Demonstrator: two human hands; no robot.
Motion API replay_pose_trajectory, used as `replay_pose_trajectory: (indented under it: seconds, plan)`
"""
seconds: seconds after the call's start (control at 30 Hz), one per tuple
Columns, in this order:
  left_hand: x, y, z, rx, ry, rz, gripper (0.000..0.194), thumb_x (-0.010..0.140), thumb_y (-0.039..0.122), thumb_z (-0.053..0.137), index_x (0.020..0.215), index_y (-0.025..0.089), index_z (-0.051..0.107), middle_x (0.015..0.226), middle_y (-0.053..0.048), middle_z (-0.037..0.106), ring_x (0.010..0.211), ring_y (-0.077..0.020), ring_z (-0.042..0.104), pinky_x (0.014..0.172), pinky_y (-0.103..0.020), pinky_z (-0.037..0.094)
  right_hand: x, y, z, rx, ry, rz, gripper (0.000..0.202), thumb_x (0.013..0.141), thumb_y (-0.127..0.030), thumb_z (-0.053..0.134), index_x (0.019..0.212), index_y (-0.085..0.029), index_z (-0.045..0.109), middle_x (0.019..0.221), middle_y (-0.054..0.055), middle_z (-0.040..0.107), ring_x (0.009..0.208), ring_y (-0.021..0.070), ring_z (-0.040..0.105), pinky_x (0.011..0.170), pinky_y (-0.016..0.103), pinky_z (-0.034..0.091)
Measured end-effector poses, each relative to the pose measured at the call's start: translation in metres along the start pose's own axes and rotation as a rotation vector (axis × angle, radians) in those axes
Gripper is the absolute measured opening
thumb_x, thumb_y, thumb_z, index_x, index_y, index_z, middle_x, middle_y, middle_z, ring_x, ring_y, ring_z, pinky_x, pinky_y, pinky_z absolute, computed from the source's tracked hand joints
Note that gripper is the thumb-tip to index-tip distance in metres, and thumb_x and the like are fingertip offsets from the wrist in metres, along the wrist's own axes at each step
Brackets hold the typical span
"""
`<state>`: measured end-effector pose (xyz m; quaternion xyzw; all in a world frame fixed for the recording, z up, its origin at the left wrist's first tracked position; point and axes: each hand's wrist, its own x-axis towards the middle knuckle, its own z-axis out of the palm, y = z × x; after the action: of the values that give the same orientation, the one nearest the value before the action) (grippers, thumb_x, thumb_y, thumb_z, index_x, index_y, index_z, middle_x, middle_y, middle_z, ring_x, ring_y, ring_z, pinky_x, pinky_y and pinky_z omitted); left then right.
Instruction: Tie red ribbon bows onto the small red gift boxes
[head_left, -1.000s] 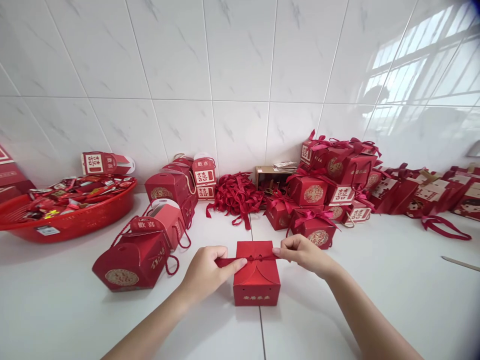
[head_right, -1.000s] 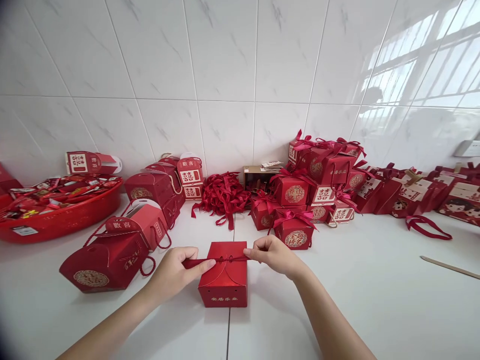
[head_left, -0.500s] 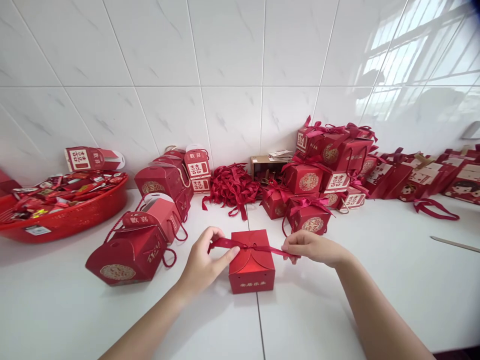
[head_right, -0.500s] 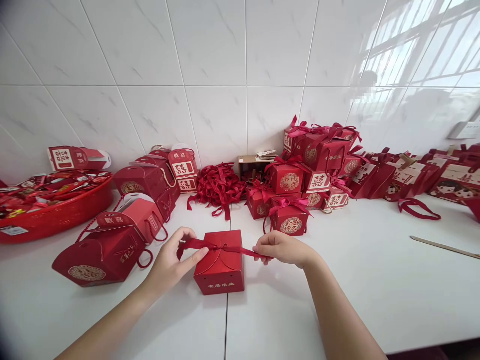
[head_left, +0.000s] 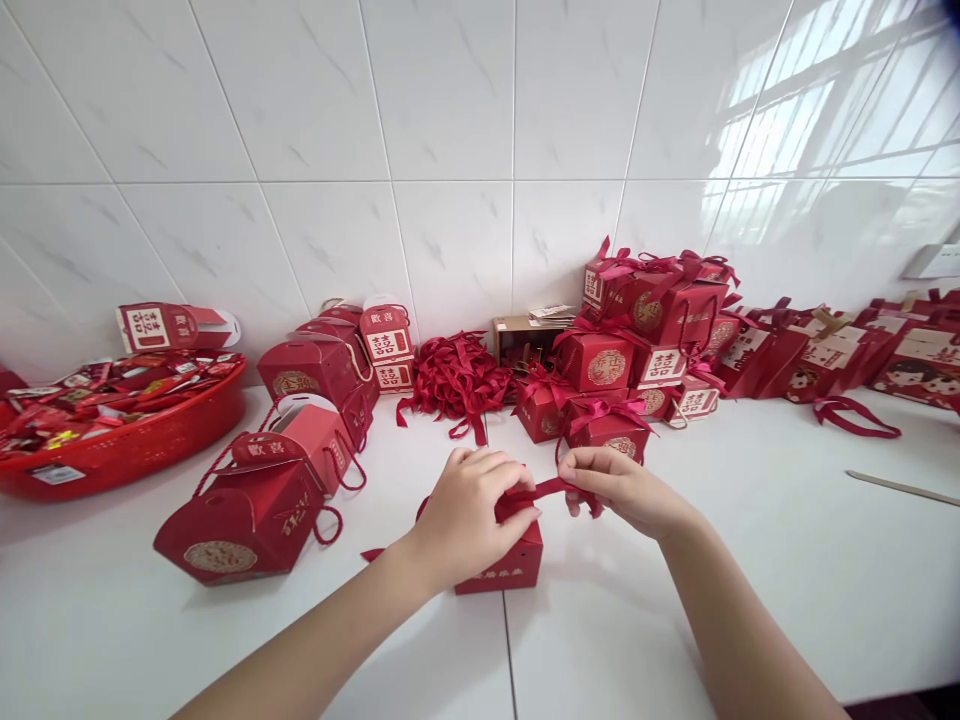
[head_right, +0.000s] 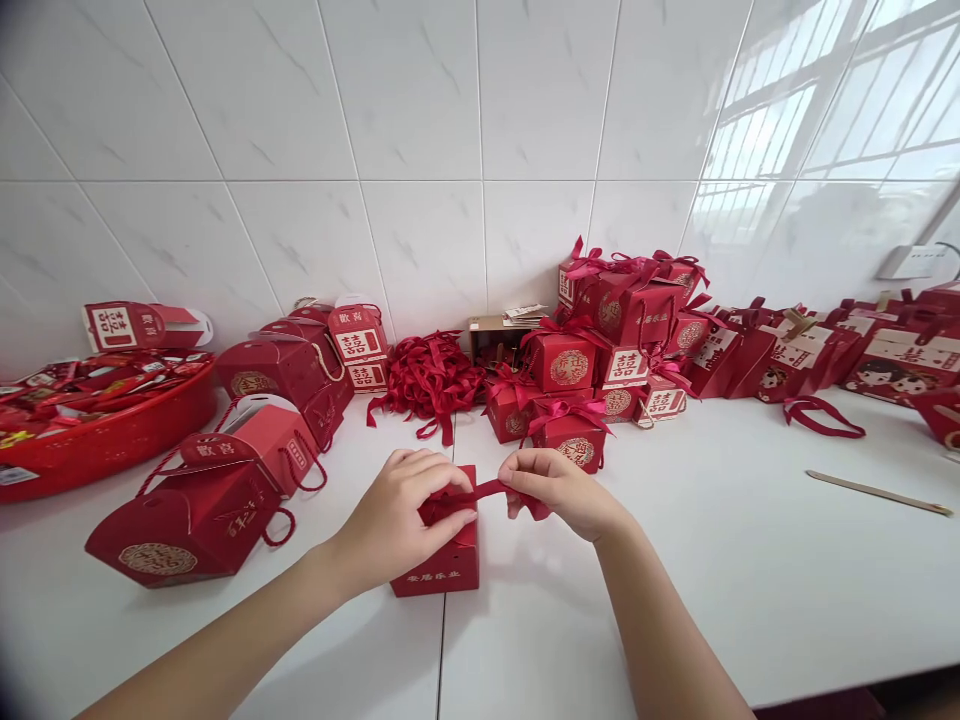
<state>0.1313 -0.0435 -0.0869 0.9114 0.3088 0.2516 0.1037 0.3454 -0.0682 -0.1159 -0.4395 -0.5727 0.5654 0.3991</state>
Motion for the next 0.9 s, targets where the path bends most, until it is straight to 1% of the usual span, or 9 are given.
replay_pose_trajectory:
  seconds: [0.1,0.2,0.37,0.47,0.53,0.67,0.8,0.83,0.9]
  plan:
    - [0.002,-0.003,0.006,0.075,0.049,0.062,0.01,0.079,0.017,0.058,0.07,0.021,0.058,0.07,0.001,0.067,0.069,-0.0164,0.059,0.075,-0.034,0.038,0.0,0.0,0.002,0.081,-0.004,0.018,0.033,0.08,-0.048,0.062,0.077,-0.016,0.054,0.065,0.001,0.059,0.062,0.0112,0.057,0.05,0.021,0.031]
    - [-0.002,-0.009,0.009,0.089,0.182,0.122,0.013,0.08,0.012,0.055,0.07,0.02,0.058,0.07,0.002,0.067,0.068,-0.015,0.059,0.074,-0.033,0.041,0.001,0.0,0.002,0.116,-0.052,0.097,0.034,0.079,-0.048,0.064,0.076,-0.016,0.053,0.066,0.001,0.059,0.06,0.0138,0.06,0.048,0.021,0.031]
    - [-0.01,-0.014,0.004,0.104,0.324,0.13,0.011,0.081,0.01,0.053,0.079,0.018,0.06,0.079,-0.002,0.068,0.076,-0.0165,0.061,0.073,-0.03,0.045,-0.002,0.0,0.004,-0.016,-0.183,0.119,0.03,0.079,-0.042,0.065,0.074,-0.014,0.059,0.056,-0.001,0.054,0.053,0.01,0.052,0.051,0.022,0.032]
    - [-0.012,-0.016,0.003,0.173,0.372,0.178,0.015,0.081,0.007,0.05,0.084,0.018,0.06,0.077,-0.002,0.068,0.073,-0.0161,0.06,0.071,-0.03,0.046,-0.001,-0.002,0.009,-0.046,-0.259,0.075,0.037,0.083,-0.048,0.059,0.069,-0.013,0.059,0.058,0.0,0.054,0.05,0.0085,0.048,0.051,0.024,0.033]
    - [-0.012,-0.017,0.004,0.23,0.417,0.212,0.015,0.08,0.006,0.051,0.084,0.017,0.059,0.072,-0.001,0.067,0.068,-0.0158,0.06,0.068,-0.03,0.046,0.001,-0.003,0.013,-0.033,-0.257,0.042,0.042,0.083,-0.052,0.056,0.065,-0.014,0.057,0.058,-0.001,0.052,0.051,0.0082,0.046,0.053,0.024,0.035]
    - [-0.013,-0.022,0.006,0.319,0.549,0.24,0.016,0.078,0.004,0.053,0.089,0.015,0.057,0.065,-0.001,0.064,0.059,-0.015,0.058,0.064,-0.03,0.046,-0.001,-0.007,0.024,-0.136,-0.145,0.043,0.034,0.079,-0.048,0.062,0.069,-0.016,0.056,0.058,-0.002,0.052,0.052,0.0083,0.045,0.051,0.022,0.036]
    - [-0.014,-0.025,0.006,0.36,0.573,0.233,0.017,0.078,0.005,0.053,0.091,0.015,0.057,0.064,0.0,0.064,0.058,-0.0149,0.058,0.063,-0.029,0.047,-0.03,-0.022,0.037,-0.5,0.211,-0.054,0.025,0.078,-0.038,0.063,0.066,-0.018,0.056,0.06,-0.001,0.058,0.053,0.0106,0.05,0.05,0.023,0.037]
    - [-0.014,-0.025,0.006,0.363,0.571,0.227,0.016,0.078,0.005,0.053,0.09,0.015,0.057,0.062,0.0,0.063,0.057,-0.0149,0.057,0.062,-0.029,0.047,-0.039,-0.027,0.04,-0.59,0.234,-0.078,0.024,0.078,-0.037,0.064,0.064,-0.018,0.058,0.062,0.0,0.061,0.057,0.0117,0.053,0.052,0.023,0.039]
    - [-0.013,-0.025,0.005,0.357,0.575,0.205,0.016,0.077,0.005,0.052,0.088,0.016,0.057,0.06,0.001,0.062,0.056,-0.0151,0.057,0.06,-0.028,0.046,-0.051,-0.038,0.043,-0.702,0.17,-0.077,0.026,0.077,-0.04,0.065,0.061,-0.02,0.063,0.066,0.001,0.065,0.059,0.0134,0.057,0.054,0.024,0.041]
